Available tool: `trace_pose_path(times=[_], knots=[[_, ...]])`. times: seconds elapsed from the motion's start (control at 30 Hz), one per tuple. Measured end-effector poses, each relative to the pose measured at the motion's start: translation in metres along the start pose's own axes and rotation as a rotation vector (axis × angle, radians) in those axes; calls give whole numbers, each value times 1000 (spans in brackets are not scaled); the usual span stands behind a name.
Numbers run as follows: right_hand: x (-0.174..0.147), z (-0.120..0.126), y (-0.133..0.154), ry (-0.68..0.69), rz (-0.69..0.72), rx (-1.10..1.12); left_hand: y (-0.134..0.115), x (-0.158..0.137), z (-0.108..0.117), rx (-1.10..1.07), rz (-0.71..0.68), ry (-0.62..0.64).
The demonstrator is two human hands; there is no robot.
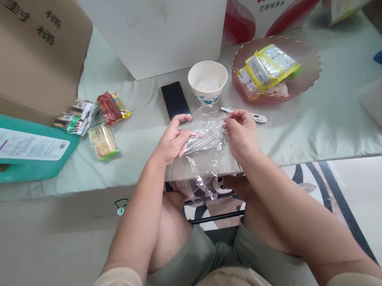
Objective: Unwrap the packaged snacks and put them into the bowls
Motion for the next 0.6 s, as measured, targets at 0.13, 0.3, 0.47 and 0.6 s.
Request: trace_pose_path(times=[0.13, 0.3, 0.47, 0.6], knots=[[-2, -3, 3, 117, -123, 67, -2, 0, 1, -27, 11, -16], [0, -1, 5, 91, -61, 9, -4, 0, 1, -74, 31, 12], [1, 1, 3, 92, -196, 167, -6, 1, 9, -146, -31, -184], [-26, -17, -5, 414, -525, 80, -4, 5, 18, -191, -110, -397]])
Point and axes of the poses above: each hand's wrist, its own x-axis towards the middle knuckle, its own z-axis out of the back of the hand, y = z × x, the point moved 2 cm from there along x, towards the middle knuckle, and after that the axes turned 9 degrees about -z, right-handed, at the moved point
